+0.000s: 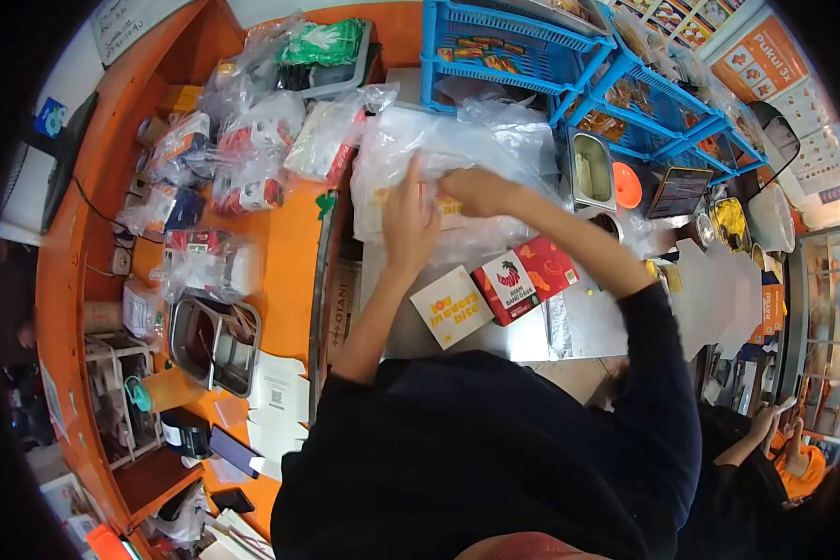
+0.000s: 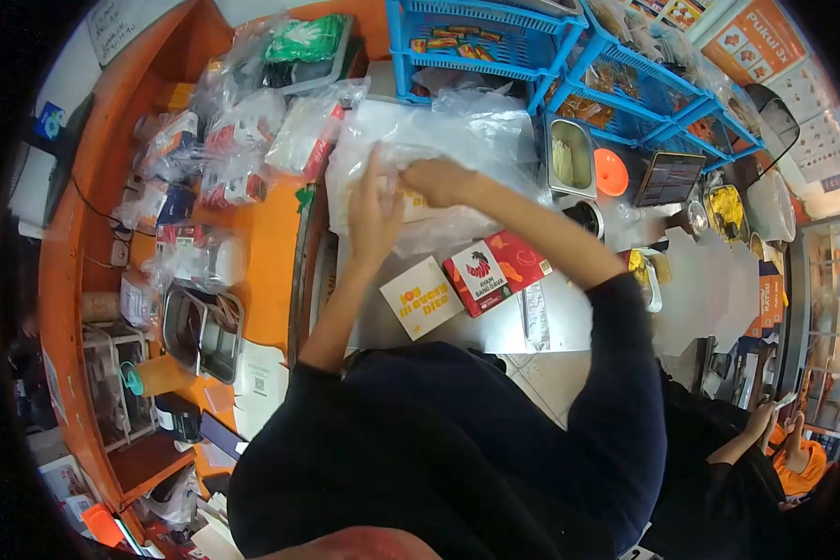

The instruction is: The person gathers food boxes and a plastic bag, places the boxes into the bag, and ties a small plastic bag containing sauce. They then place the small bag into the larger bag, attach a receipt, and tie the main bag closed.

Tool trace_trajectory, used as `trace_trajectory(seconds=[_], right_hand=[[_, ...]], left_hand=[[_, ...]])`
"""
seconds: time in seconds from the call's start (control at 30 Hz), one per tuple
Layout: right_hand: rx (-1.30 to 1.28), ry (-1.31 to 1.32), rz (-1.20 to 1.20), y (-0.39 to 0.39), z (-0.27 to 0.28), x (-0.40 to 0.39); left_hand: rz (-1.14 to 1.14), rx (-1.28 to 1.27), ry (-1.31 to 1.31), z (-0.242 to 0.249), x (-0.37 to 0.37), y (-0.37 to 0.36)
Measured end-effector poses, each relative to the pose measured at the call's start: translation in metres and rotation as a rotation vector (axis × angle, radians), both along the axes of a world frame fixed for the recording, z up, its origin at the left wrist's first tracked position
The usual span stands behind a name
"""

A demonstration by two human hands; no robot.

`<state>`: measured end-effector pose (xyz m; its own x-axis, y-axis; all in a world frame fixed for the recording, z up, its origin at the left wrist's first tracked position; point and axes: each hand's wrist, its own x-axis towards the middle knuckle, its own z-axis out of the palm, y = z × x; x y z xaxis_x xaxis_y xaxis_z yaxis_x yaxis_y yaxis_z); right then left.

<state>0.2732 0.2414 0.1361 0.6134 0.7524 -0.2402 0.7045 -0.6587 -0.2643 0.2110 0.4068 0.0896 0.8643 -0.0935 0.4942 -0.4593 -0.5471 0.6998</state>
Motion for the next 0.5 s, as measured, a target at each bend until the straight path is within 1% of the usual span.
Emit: trace_trajectory(seconds=[0.03, 0.1, 0.13, 0.2, 0.23, 0.27, 0.3, 0.33, 0.37, 0.4, 0.43, 0.47, 0.5], right_hand=[[-0.001, 0.007, 0.001, -0.006, -0.002, -0.002], [-0.256, -0.085, -0.191, -0.014, -0.005, -0.002], [-0.259, -0.091, -0.188, -0.019, -0.006, -0.003], [-0.625, -0.491, 0.119, -0.03, -0.011, -0.005], [-0.622, -0.494, 0.12, -0.041, -0.012, 0.0], [-0.484, -0.663, 0.077, -0.056, -0.016, 0.007], [-0.34, -0.831, 0.03, -0.058, -0.008, 0.011], [-0.336, -0.838, 0.03, -0.057, 0.002, 0.02], [-0.533, -0.576, -0.044, -0.044, 0.039, 0.023], [-0.719, -0.302, -0.115, -0.036, 0.065, 0.026], [-0.667, -0.295, -0.146, -0.038, 0.072, 0.032], [-0.665, -0.295, -0.143, -0.035, 0.081, 0.031], [-0.486, -0.319, -0.196, -0.03, 0.089, 0.026]], left_hand=[[0.001, -0.001, 0.007, -0.002, 0.003, -0.012], [0.121, 0.35, 0.236, -0.003, 0.011, -0.033], [0.125, 0.346, 0.232, -0.006, 0.013, -0.037], [0.208, 0.552, 0.163, -0.015, 0.02, -0.04], [0.21, 0.554, 0.162, -0.021, 0.023, -0.041], [0.206, 0.621, 0.14, -0.023, 0.022, -0.042], [0.202, 0.69, 0.115, -0.024, 0.023, -0.042], [0.207, 0.692, 0.109, -0.023, 0.025, -0.042], [0.178, 0.716, 0.082, -0.022, 0.024, -0.042], [0.147, 0.741, 0.058, -0.023, 0.022, -0.042], [0.15, 0.744, 0.06, -0.017, 0.023, -0.041], [0.09, 0.687, 0.116, -0.007, 0.023, -0.039], [0.029, 0.629, 0.173, -0.002, 0.023, -0.037]])
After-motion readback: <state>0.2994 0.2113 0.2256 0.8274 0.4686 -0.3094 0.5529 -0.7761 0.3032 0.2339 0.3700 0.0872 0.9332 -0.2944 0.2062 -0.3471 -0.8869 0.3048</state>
